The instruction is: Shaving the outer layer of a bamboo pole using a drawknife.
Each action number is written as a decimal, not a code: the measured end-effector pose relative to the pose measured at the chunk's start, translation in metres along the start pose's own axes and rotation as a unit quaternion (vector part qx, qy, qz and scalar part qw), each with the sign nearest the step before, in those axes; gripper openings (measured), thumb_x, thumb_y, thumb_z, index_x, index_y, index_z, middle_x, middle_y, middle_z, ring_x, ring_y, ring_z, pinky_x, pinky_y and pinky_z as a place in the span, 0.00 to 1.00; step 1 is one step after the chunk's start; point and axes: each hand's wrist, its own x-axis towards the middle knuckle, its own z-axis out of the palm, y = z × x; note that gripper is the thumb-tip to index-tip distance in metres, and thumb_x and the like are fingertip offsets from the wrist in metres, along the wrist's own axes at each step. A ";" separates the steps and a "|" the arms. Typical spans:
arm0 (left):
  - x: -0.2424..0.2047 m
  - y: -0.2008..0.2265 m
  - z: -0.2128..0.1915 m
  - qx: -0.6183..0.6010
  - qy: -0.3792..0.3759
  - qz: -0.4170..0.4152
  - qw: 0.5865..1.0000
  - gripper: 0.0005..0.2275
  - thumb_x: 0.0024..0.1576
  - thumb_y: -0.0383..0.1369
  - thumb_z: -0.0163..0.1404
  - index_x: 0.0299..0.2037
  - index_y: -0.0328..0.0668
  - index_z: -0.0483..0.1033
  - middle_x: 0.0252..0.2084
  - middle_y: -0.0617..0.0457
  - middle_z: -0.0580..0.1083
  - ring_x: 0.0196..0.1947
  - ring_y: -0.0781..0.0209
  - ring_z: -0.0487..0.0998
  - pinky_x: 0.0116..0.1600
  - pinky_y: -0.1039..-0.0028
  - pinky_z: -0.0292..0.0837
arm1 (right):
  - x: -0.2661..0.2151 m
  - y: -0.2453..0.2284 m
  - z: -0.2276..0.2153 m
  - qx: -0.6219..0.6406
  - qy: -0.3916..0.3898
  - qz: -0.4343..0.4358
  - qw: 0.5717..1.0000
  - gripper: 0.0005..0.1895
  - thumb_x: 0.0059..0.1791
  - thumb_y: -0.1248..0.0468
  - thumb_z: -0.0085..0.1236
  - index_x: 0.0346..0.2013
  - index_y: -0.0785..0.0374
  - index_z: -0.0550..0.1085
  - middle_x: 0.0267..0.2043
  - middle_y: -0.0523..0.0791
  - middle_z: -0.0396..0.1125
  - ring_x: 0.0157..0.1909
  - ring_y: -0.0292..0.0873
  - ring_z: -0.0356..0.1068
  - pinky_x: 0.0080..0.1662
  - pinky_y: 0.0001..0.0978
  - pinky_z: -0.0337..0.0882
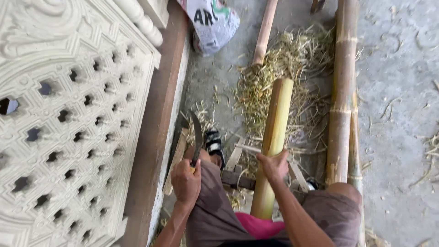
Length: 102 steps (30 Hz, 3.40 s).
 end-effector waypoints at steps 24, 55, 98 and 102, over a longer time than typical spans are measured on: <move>-0.030 -0.053 -0.004 -0.143 -0.006 -0.116 0.983 0.11 0.58 0.35 0.58 0.38 0.34 0.73 0.30 0.45 0.73 0.28 0.50 0.76 0.34 0.58 0.71 | -0.034 0.090 0.019 0.047 -0.008 -0.175 0.983 0.62 0.31 0.45 0.76 0.66 0.72 0.51 0.54 0.61 0.66 0.49 0.58 0.75 0.49 0.48 0.81; -0.009 0.082 0.120 -0.167 -0.168 0.158 0.959 0.08 0.53 0.33 0.64 0.35 0.45 0.78 0.37 0.56 0.76 0.47 0.54 0.69 0.51 0.52 0.59 | 0.063 0.140 -0.050 0.424 -0.104 0.009 0.900 0.31 0.56 0.39 0.39 0.52 0.65 0.71 0.44 0.46 0.71 0.36 0.44 0.72 0.37 0.36 0.72; 0.075 0.111 0.217 -0.065 -0.081 0.283 0.954 0.08 0.64 0.34 0.52 0.32 0.48 0.73 0.31 0.58 0.69 0.42 0.57 0.67 0.50 0.57 0.62 | 0.138 0.031 -0.025 0.386 0.055 -0.018 0.921 0.26 0.59 0.42 0.35 0.34 0.58 0.67 0.25 0.40 0.55 0.26 0.35 0.59 0.28 0.36 0.65; 0.079 0.121 0.208 -0.068 -0.080 0.264 0.959 0.07 0.61 0.32 0.54 0.31 0.48 0.73 0.31 0.58 0.70 0.42 0.57 0.68 0.50 0.54 0.62 | 0.130 0.017 -0.040 0.427 0.039 -0.079 0.900 0.24 0.59 0.44 0.38 0.34 0.61 0.66 0.26 0.41 0.58 0.25 0.37 0.59 0.26 0.36 0.64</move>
